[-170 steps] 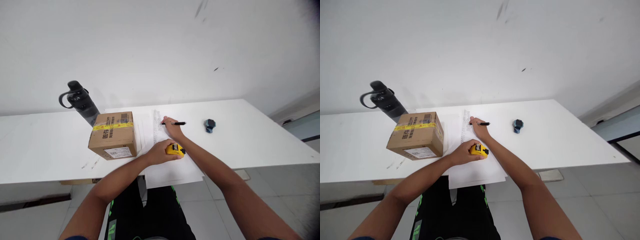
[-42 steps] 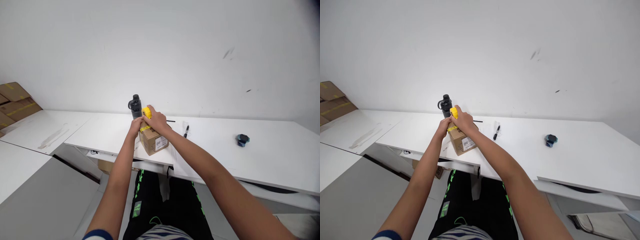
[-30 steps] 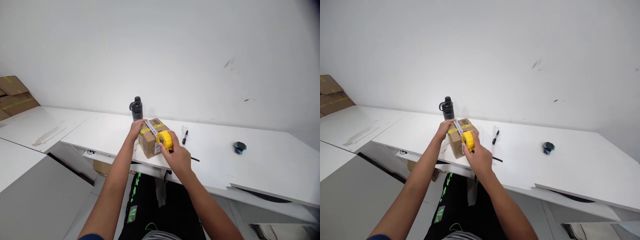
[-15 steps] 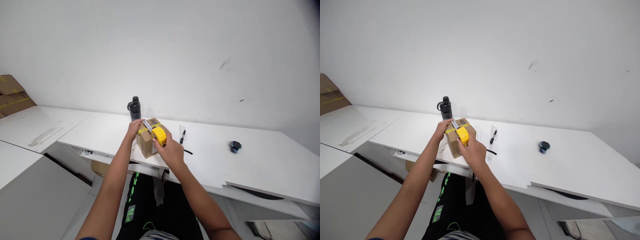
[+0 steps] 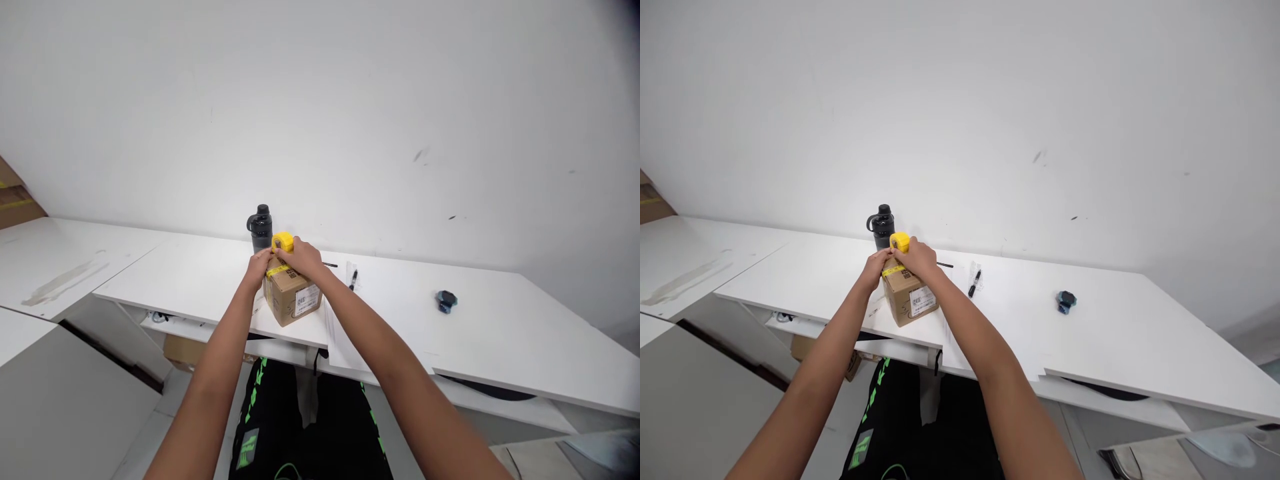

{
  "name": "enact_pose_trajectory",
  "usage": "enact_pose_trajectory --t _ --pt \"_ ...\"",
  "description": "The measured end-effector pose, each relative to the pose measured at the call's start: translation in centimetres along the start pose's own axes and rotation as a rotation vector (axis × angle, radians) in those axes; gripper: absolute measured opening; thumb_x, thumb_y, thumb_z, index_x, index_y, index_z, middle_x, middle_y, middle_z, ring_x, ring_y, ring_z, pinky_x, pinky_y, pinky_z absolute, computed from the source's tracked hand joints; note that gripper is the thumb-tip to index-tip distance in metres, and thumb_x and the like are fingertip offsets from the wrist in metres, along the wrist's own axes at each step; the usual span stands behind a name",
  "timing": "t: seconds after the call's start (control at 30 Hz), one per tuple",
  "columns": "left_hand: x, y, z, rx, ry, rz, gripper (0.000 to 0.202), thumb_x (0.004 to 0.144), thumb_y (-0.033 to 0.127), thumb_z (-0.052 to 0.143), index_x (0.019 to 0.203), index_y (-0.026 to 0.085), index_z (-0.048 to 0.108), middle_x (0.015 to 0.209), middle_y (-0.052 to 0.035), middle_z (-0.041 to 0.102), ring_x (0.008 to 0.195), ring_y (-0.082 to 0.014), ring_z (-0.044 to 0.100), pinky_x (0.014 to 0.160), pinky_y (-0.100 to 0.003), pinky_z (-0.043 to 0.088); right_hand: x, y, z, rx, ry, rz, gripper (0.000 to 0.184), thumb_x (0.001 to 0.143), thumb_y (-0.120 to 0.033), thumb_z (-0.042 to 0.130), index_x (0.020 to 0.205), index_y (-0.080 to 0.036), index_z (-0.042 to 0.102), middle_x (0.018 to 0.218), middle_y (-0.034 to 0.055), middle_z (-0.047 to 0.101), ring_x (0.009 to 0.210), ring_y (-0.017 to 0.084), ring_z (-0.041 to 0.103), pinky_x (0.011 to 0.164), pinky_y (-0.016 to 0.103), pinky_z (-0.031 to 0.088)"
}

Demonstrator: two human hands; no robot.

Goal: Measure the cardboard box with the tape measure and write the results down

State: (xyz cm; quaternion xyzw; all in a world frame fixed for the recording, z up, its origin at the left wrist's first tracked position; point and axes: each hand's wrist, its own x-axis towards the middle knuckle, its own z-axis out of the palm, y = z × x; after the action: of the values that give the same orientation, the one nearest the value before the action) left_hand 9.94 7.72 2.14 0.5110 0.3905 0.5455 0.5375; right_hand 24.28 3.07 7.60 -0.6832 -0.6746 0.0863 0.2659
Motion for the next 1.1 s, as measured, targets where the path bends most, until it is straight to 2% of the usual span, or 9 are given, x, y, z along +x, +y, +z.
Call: enact_pose_trajectory --t 0.1,0.23,0.33,0.47,0.63,0.73,0.83,0.93,1.1 --pt "-0.2 -0.2 0.0 -0.048 -0.011 -0.025 0.040 0.063 0.030 0.065 0.099 0.014 0.072 0.097 -0.0061 0.074 0.085 -0.0176 0.064 0.080 -0.030 0.050 0.3 1.2 -0.1 0.233 -0.003 -0.007 0.045 0.084 -0.064 0.056 0.093 -0.020 0.057 0.089 0.0066 0.070 0.074 0.018 0.061 0.059 0.027 0.039" --pt "-0.7 0.0 -0.2 -0.052 -0.012 -0.002 0.038 0.064 0.030 0.065 0.098 0.015 0.071 0.102 -0.0073 0.073 0.090 -0.0186 0.064 0.084 -0.031 0.050 0.2 3.3 -1.8 0.840 -0.138 0.068 0.042 0.081 -0.061 0.062 0.077 -0.020 0.054 0.055 -0.0035 0.052 0.047 0.009 0.040 0.046 0.023 0.031" --pt "-1.1 0.2 -1.1 -0.059 -0.049 0.001 0.031 0.065 0.031 0.064 0.091 0.015 0.070 0.103 -0.0078 0.072 0.092 -0.0202 0.064 0.084 -0.032 0.050 -0.3 4.6 -2.9 1.154 0.003 0.151 0.044 0.080 -0.063 0.063 0.083 -0.020 0.055 0.049 -0.0069 0.046 0.041 0.007 0.032 0.039 0.022 0.023" --pt "-2.4 -0.4 -4.5 -0.200 -0.033 0.028 0.031 0.067 0.034 0.064 0.093 0.018 0.065 0.111 -0.0065 0.070 0.097 -0.0198 0.064 0.086 -0.031 0.050 -1.4 5.5 -1.9 1.278 0.168 0.161 0.047 0.078 -0.065 0.065 0.086 -0.021 0.052 0.049 -0.0083 0.047 0.039 0.006 0.032 0.038 0.019 0.024" --pt "-6.6 -2.7 -10.4 -0.117 0.201 -0.007 0.033 0.071 0.040 0.062 0.099 0.023 0.059 0.095 -0.0003 0.068 0.089 -0.0188 0.063 0.078 -0.029 0.050 -2.7 3.4 2.0 1.149 -0.042 0.152 0.045 0.078 -0.063 0.064 0.083 -0.020 0.053 0.047 -0.0074 0.049 0.039 0.006 0.033 0.038 0.020 0.023" --pt "-9.5 -4.1 -12.1 0.107 0.282 -0.031 0.029 0.070 0.035 0.063 0.096 0.022 0.060 0.097 -0.0023 0.068 0.094 -0.0215 0.062 0.080 -0.031 0.049 -3.7 0.6 4.0 1.060 -0.170 0.130 0.042 0.078 -0.060 0.063 0.081 -0.019 0.057 0.049 -0.0061 0.051 0.043 0.008 0.040 0.041 0.021 0.028" --pt "-10.8 -4.4 -11.9 0.249 0.432 -0.044 0.028 0.071 0.029 0.064 0.098 0.021 0.059 0.099 -0.0059 0.068 0.096 -0.0235 0.062 0.082 -0.034 0.049 -4.7 -1.2 4.6 0.996 -0.164 0.048 0.042 0.079 -0.058 0.062 0.094 -0.018 0.062 0.073 0.0003 0.067 0.062 0.013 0.058 0.055 0.024 0.042" --pt "-10.2 -3.9 -10.9 0.326 0.577 -0.029 0.034 0.074 0.029 0.065 0.106 0.023 0.057 0.101 -0.0066 0.067 0.098 -0.0245 0.062 0.084 -0.035 0.046 -5.3 -1.4 3.8 0.689 -0.100 -0.015 0.047 0.081 -0.063 0.058 0.100 -0.020 0.063 0.087 0.0032 0.070 0.073 0.018 0.062 0.062 0.027 0.044" --pt "-7.8 -2.8 -9.0 0.412 0.472 -0.128 0.029 0.076 0.039 0.068 0.099 0.023 0.062 0.093 -0.0095 0.069 0.098 -0.0297 0.064 0.085 -0.038 0.043 -5.3 -0.6 0.8 -0.009 -0.097 -0.260 0.041 0.085 -0.056 0.057 0.110 -0.024 0.060 0.086 0.0043 0.071 0.074 0.022 0.061 0.058 0.028 0.035"
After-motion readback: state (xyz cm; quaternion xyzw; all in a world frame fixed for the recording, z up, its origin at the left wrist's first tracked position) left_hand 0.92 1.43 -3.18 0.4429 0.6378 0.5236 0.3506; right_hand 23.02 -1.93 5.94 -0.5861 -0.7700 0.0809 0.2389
